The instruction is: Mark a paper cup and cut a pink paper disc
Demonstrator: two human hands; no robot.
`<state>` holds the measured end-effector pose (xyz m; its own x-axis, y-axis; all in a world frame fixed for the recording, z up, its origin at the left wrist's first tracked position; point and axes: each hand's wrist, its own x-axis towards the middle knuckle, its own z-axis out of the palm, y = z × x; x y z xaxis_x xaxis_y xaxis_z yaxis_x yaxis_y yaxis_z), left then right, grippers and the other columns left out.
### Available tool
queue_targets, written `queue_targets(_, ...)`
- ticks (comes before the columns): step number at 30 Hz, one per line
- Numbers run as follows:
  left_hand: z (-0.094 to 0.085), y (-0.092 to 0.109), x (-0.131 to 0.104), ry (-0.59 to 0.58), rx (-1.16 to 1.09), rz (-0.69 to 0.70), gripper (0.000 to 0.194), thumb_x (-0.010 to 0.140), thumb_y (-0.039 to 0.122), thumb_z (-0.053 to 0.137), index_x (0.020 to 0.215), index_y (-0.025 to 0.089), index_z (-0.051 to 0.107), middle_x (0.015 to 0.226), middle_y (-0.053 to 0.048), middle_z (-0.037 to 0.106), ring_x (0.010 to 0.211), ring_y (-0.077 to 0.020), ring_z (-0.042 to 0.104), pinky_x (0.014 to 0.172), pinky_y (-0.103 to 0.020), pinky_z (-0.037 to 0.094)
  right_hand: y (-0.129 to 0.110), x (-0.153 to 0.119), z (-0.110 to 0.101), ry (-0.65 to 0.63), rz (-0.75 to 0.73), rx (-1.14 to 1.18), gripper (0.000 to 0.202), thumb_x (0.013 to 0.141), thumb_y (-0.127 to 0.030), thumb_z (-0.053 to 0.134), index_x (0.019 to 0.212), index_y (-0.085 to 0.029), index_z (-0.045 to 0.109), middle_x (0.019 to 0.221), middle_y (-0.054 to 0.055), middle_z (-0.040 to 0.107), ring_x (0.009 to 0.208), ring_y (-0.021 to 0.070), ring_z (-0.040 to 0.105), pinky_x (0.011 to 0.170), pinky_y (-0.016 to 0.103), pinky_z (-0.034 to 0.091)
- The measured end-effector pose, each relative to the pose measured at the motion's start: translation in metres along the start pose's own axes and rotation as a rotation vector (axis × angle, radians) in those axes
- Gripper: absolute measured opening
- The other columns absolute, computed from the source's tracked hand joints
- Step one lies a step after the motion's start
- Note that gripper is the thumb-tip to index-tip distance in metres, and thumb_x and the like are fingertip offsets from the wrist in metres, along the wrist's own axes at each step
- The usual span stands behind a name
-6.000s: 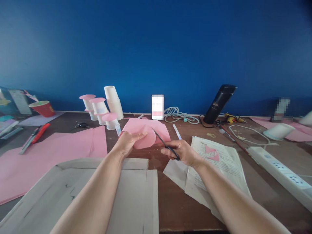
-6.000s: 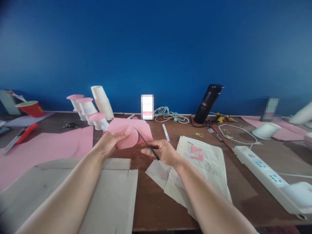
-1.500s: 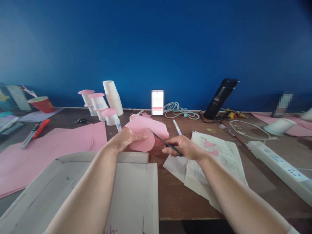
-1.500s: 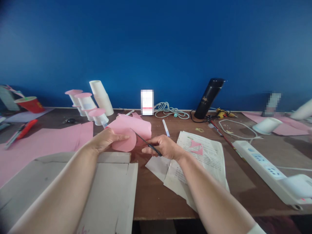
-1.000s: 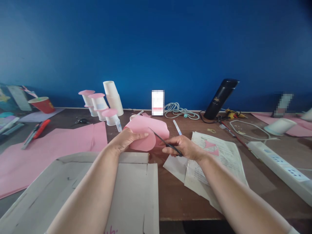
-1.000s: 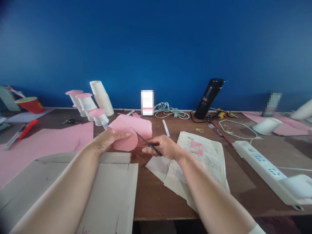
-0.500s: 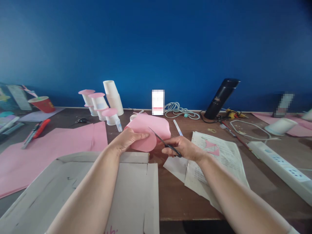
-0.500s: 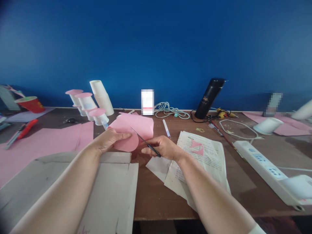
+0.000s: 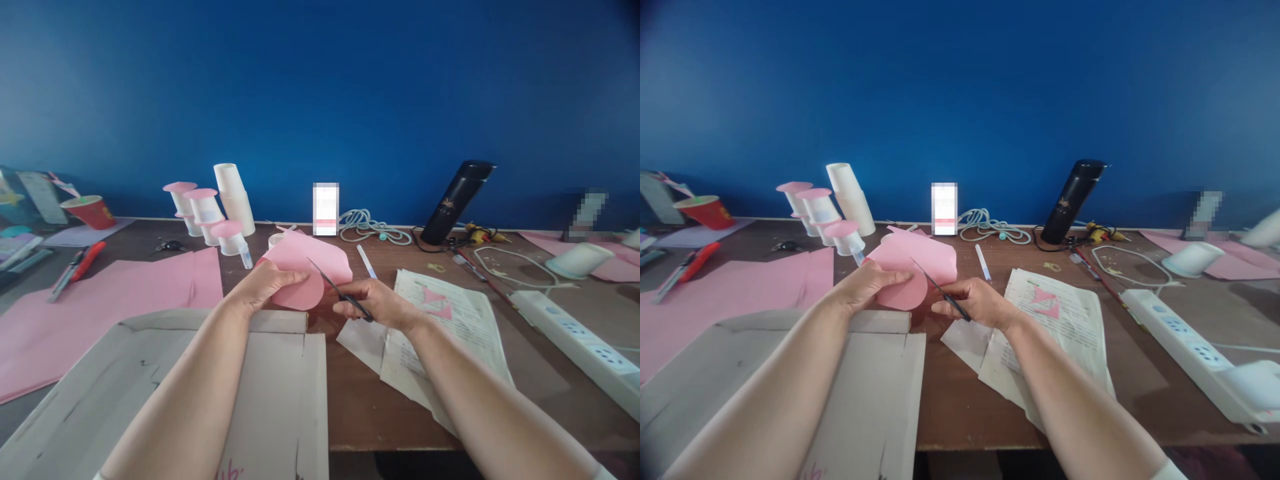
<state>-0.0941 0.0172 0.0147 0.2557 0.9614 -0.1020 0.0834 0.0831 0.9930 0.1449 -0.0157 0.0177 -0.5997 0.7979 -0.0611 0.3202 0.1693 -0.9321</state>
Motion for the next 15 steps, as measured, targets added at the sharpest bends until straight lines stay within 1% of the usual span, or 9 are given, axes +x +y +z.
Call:
queue_targets(9,0.0009,0.0017,0.0000,-0.013,-0.015,0.007,0.047,0.060,0.039,0.081,0.098,0.014,0.070,0.100,-0.013,0.072,0.091,-0.0286,0.066,0.082,-0.041,0.051,0.0020,0.0006,-0.0003,0.020,0.011,-0.052,0.036,0.080,-0.051,0.063,0.073,-0.016,0.062,0.060,-0.005,0.042,0.056,0.0082,0.035,0.054,0.024,0.029)
queue_targets(15,0.0022,0.0037,-0.0014,-0.025,-0.033,0.028,0.049,0.061,0.038,0.080,0.104,0.016,0.069,0.098,-0.011,0.072,0.090,-0.0275,0.066,0.081,-0.040,0.052,0.0012,0.0011,0.0000,0.027,-0.007,-0.063,0.038,0.080,-0.051,0.063,0.065,-0.017,0.055,0.057,-0.005,0.041,0.055,0.0079,0.035,0.053,0.024,0.028)
